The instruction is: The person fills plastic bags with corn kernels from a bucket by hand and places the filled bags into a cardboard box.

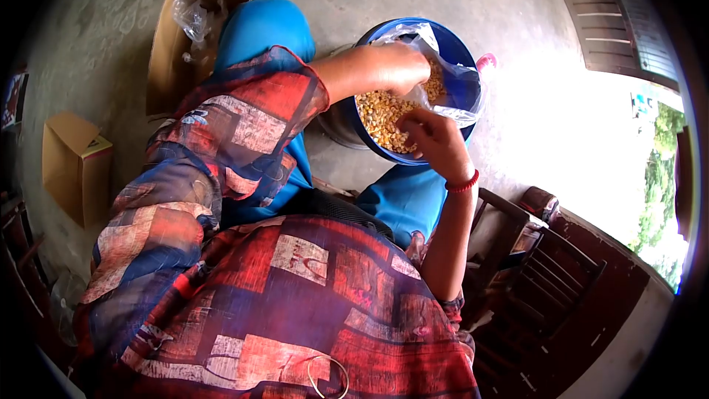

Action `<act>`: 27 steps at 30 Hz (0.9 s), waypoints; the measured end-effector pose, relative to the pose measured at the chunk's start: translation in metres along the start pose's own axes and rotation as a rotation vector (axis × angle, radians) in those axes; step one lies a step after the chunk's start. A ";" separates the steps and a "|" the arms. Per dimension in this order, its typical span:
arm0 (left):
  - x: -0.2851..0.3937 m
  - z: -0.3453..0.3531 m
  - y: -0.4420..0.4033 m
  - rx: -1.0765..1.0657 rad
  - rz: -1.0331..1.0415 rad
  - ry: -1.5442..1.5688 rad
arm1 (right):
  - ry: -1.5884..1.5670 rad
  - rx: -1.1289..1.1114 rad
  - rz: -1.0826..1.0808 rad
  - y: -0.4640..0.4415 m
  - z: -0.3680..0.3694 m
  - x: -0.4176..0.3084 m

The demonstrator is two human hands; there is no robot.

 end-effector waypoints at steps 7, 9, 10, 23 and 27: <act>0.020 -0.060 0.021 0.614 0.238 0.228 | 0.478 0.026 -0.243 -0.045 0.049 0.032; 0.022 -0.072 0.031 0.752 0.224 0.129 | 0.549 0.048 -0.246 -0.049 0.054 0.042; 0.024 -0.079 0.037 0.856 0.252 0.001 | 0.624 0.074 -0.246 -0.050 0.055 0.043; -0.040 -0.050 0.023 0.502 -0.232 0.158 | 0.644 -0.106 0.034 -0.058 0.056 0.083; -0.044 -0.049 0.025 0.462 -0.271 0.198 | 0.016 -0.077 -0.017 -0.050 0.041 0.060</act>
Point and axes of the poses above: each hand's wrist, its own y-axis away from the middle knuckle, its own z-axis out of the palm, x = y × z, the point moved 8 cm from there along -y, towards the middle knuckle, and after that the axes turned 8 degrees about -x, right-handed, at the moved point
